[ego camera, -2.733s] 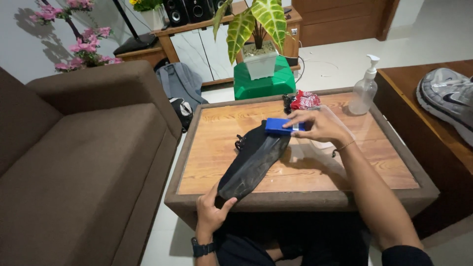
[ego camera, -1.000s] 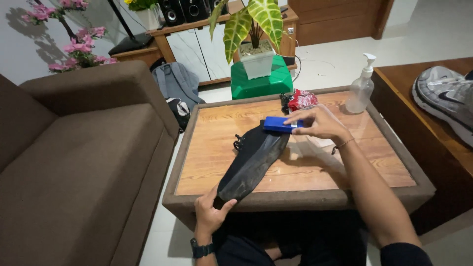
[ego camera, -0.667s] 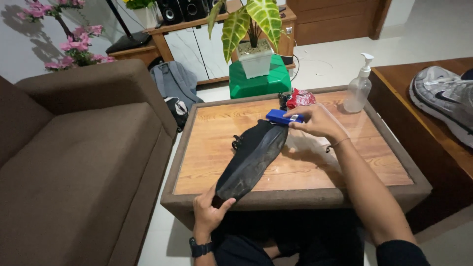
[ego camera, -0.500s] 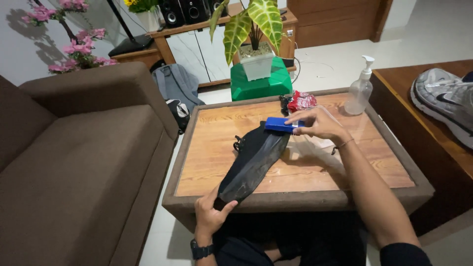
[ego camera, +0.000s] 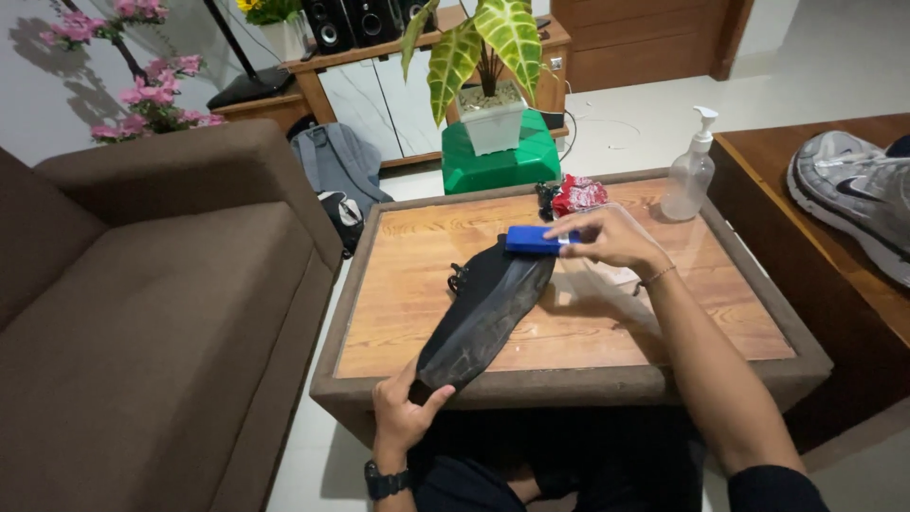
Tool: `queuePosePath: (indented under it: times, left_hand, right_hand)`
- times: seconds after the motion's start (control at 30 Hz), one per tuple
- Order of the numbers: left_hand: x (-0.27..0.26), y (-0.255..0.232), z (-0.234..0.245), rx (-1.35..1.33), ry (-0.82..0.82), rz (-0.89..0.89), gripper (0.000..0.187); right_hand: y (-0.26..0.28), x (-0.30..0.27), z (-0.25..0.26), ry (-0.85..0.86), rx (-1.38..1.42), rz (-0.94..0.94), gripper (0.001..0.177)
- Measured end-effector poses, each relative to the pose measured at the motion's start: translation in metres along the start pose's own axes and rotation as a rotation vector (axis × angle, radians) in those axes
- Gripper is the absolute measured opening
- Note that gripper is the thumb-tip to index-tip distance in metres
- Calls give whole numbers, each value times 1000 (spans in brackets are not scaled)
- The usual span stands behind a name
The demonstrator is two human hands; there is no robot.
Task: Cleaning a black sneaker using a brush and cleaning solution while sitting at a low table.
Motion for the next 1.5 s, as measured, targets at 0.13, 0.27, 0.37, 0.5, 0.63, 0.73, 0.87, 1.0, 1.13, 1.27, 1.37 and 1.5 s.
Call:
queuePosePath:
  times: [0.13,0.27,0.37,0.5,0.63,0.73,0.87,1.0,1.13,1.27,1.37,1.5]
  left_hand:
    - [2,-3,2,-10,-13,7,54]
    - [2,-3,0,-2,-8,-3,56]
    - [1,-5,1,2,-13,-8,55]
    - [-5,8,-3,20,-11,-24,56]
    - [-2,1,-2,15,2,-22,56]
    - [-2,2,-3,30,8,-19,55]
    - [0,-2,-2,55,7,-33,53]
    - [1,-9,1,35,17,-28,51]
    - [1,-7,1,28,-1,-27,52]
    - [0,-3,0,32,-6,-16,53]
    - [0,-5,0,18,-8,-20,54]
    - [2,-10,1,-8,3,-8,53]
  right_hand:
    - [9,-1,9,-84,-4,6,39]
    - [16,-3,3,-19,1,13,37]
    - [6,0,4,-24,-8,12,39]
    - [4,-3,3,-23,31,11,39]
    - [23,-9,10,-71,-85,39,37]
    - [32,-10,7,-18,-18,127,38]
    - [17,-9,16,-110,-112,117,62]
    - [1,-6,36,-170,-437,-47,81]
    - [-39,-10,36,-66,-645,-313,81]
    - [-53,-20,18,214,-822,-490,74]
    - [-39,-11,21,102,-798,-412,63]
    - [-4,-10,25,-187,-637,-92,61]
Point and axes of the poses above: each hand's wrist, its own x-axis towards the middle knuckle, its own z-axis out of the back of the hand, y = z × x, the point moved 10 cm from there along x, towards the middle knuckle
